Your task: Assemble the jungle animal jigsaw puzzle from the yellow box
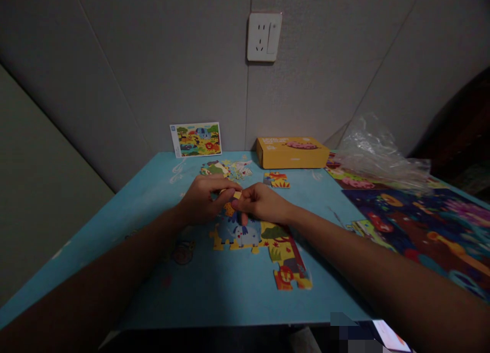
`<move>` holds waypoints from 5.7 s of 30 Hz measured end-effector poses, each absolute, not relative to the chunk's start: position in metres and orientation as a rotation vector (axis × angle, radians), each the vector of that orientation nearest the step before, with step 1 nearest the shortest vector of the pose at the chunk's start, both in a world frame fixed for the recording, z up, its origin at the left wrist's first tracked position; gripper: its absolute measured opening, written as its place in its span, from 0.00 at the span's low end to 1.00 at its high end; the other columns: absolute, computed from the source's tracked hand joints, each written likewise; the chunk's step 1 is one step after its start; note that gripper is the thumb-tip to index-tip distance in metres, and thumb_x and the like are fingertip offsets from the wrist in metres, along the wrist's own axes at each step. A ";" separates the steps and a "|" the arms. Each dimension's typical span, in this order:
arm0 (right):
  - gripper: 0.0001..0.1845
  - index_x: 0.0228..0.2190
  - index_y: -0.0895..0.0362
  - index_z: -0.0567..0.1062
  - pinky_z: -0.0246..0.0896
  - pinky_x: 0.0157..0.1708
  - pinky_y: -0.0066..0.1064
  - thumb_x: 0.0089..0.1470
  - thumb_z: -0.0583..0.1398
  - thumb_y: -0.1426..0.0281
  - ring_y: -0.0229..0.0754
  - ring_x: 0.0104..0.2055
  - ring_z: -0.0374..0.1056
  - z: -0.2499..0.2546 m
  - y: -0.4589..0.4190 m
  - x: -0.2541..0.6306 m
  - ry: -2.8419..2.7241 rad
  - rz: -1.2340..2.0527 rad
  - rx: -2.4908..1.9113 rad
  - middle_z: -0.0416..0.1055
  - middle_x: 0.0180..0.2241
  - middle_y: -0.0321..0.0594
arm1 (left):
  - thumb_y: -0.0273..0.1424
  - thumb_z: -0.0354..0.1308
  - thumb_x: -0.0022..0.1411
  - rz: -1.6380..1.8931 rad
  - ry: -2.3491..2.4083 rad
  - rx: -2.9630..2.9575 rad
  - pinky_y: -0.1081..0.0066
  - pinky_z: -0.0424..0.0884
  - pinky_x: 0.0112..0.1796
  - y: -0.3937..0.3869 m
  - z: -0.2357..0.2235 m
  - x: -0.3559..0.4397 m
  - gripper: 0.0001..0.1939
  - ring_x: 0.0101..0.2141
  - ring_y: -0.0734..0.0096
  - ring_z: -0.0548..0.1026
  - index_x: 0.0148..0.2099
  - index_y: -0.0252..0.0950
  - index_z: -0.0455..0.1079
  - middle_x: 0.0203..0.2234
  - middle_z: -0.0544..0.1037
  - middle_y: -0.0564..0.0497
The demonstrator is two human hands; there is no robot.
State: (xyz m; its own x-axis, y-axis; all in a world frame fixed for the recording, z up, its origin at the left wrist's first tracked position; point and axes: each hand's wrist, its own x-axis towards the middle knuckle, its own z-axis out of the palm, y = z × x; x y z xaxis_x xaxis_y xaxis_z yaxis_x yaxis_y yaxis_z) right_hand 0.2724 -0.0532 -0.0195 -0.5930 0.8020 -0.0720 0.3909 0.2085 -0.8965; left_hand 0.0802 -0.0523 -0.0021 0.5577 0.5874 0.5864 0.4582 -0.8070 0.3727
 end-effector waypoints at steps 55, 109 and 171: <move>0.21 0.37 0.60 0.80 0.49 0.25 0.30 0.57 0.56 0.56 0.38 0.23 0.64 -0.022 -0.025 0.288 -2.068 0.464 -1.379 0.72 0.21 0.40 | 0.38 0.65 0.53 1.329 1.574 2.608 0.55 0.66 0.50 -0.013 -0.023 0.063 0.23 0.47 0.55 0.71 0.50 0.35 0.72 0.44 0.78 0.45; 0.18 0.39 0.60 0.77 0.60 0.29 0.28 0.53 0.59 0.59 0.37 0.28 0.68 -0.014 -0.028 0.279 -1.777 1.040 -1.137 0.76 0.31 0.41 | 0.38 0.68 0.51 1.356 1.018 2.259 0.55 0.64 0.56 -0.035 -0.019 0.079 0.42 0.55 0.56 0.70 0.62 0.39 0.52 0.51 0.75 0.42; 0.17 0.18 0.58 0.69 0.39 0.19 0.28 0.48 0.60 0.59 0.31 0.18 0.49 -0.026 -0.017 0.298 -1.944 0.985 -1.062 0.60 0.15 0.32 | 0.36 0.66 0.54 1.179 1.174 2.656 0.61 0.68 0.44 -0.020 -0.023 0.070 0.22 0.41 0.61 0.68 0.50 0.34 0.72 0.32 0.77 0.49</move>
State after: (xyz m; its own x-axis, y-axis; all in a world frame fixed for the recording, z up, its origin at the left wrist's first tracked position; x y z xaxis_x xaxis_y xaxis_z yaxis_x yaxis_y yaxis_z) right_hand 0.2979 -0.0174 -0.0258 -0.4169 0.8832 0.2150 0.3492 0.3740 -0.8592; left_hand 0.0698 -0.0203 -0.0231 0.4363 0.6378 0.6347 0.6319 -0.7194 0.2884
